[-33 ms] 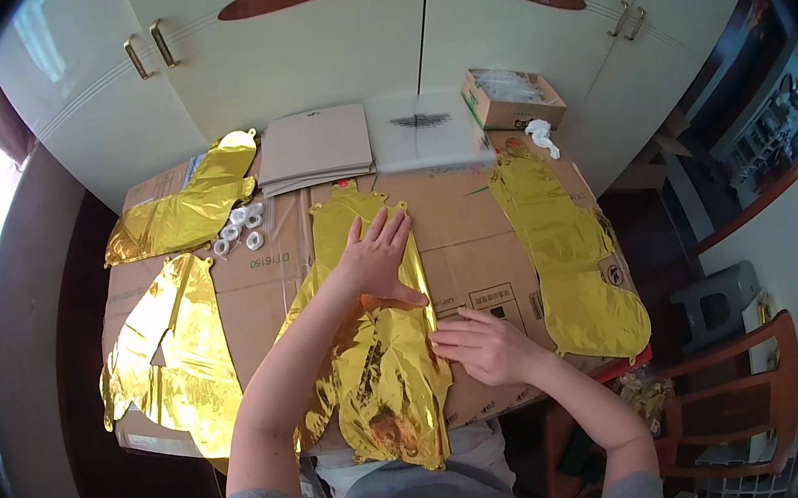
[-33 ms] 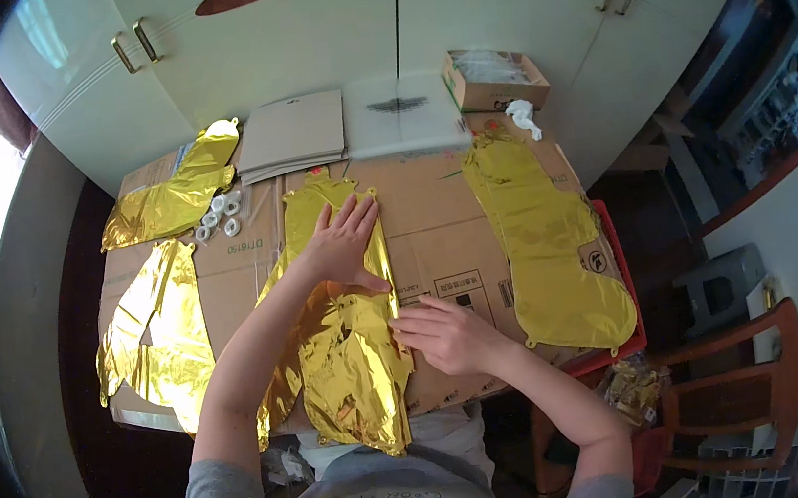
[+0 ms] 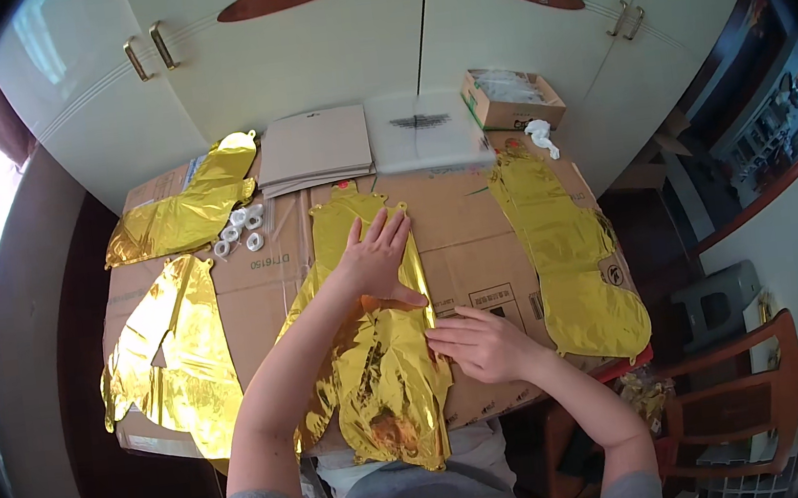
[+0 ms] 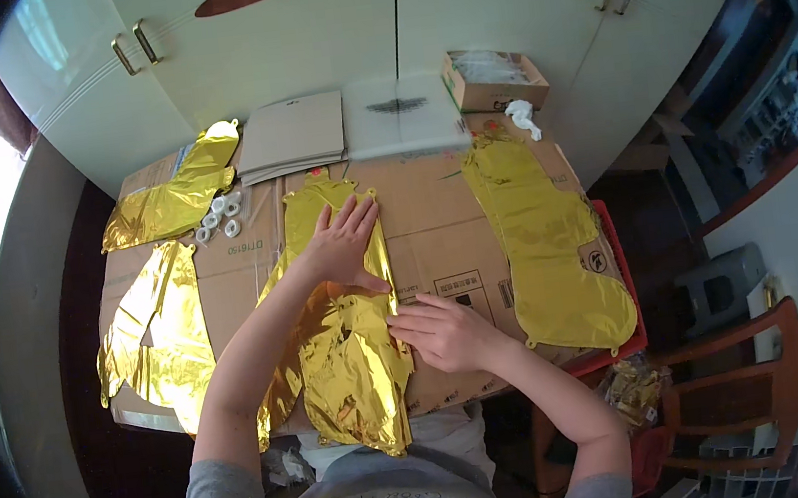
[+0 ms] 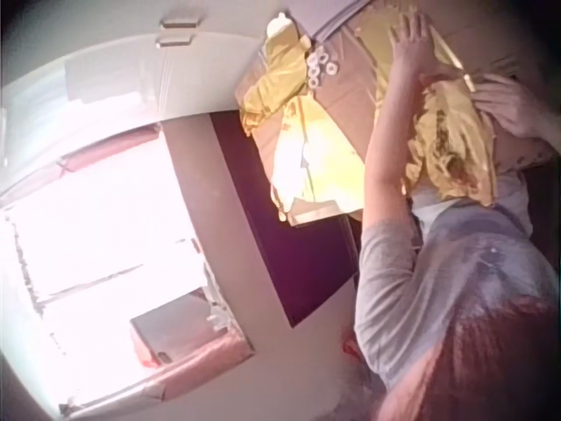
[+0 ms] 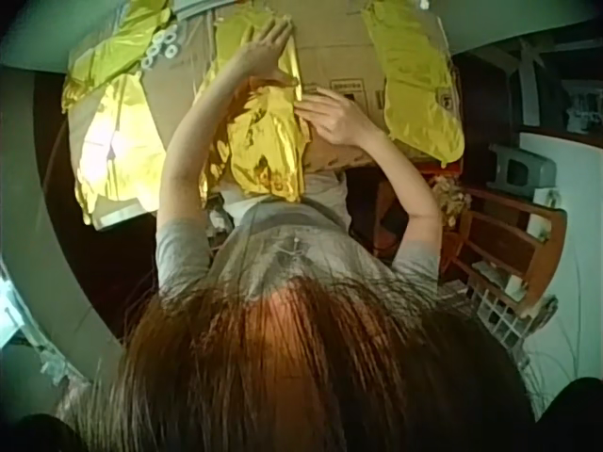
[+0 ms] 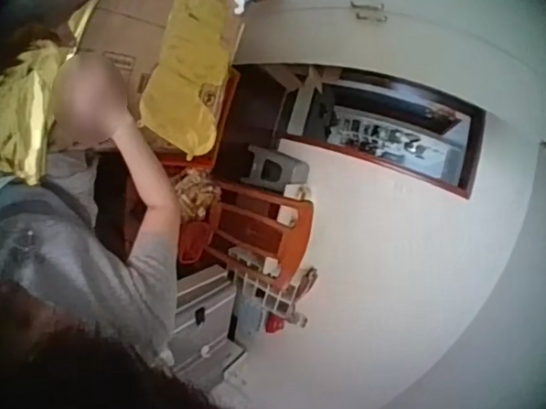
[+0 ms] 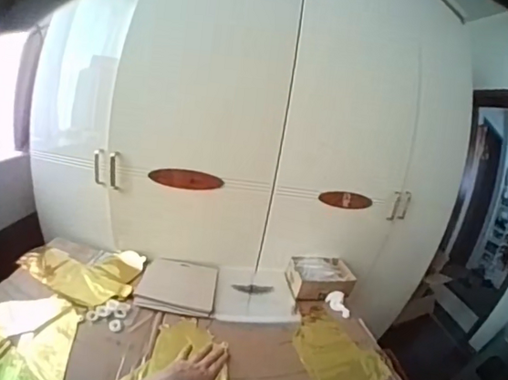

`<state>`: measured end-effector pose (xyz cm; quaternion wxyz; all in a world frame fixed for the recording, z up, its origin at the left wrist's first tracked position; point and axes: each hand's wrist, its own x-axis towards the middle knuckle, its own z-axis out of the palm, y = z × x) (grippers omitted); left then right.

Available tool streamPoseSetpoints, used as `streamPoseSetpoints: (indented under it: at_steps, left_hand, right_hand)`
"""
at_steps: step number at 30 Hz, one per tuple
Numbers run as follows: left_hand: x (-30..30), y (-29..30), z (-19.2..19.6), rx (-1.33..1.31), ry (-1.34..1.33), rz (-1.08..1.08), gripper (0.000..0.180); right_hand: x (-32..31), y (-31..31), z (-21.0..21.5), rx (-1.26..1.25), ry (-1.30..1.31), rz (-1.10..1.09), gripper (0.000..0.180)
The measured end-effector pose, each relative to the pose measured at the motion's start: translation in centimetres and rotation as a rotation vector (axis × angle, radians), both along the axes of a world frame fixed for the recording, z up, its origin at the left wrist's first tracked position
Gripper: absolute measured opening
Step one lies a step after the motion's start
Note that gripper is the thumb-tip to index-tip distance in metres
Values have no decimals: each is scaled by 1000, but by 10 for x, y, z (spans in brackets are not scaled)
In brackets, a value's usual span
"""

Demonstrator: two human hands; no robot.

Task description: Folding gold-colored metallic packaging film on a cardboard work surface.

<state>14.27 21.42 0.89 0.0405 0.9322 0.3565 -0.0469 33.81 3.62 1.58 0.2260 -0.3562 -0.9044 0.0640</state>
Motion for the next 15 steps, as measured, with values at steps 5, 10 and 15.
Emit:
streamPoseSetpoints:
  at_steps: [5,10,15]
  left_hand:
    - [1,0,0,-6,4,-4,144]
    - [1,-1,-1,-20,17,6,147]
    - [4,1,-1,-32,17,-1,148]
  right_hand:
    - [2,6,-9,40,-34,60,31]
    - [4,-6,-3,-13,0,99,26]
    - [14,8,-1,-119,163,43,19]
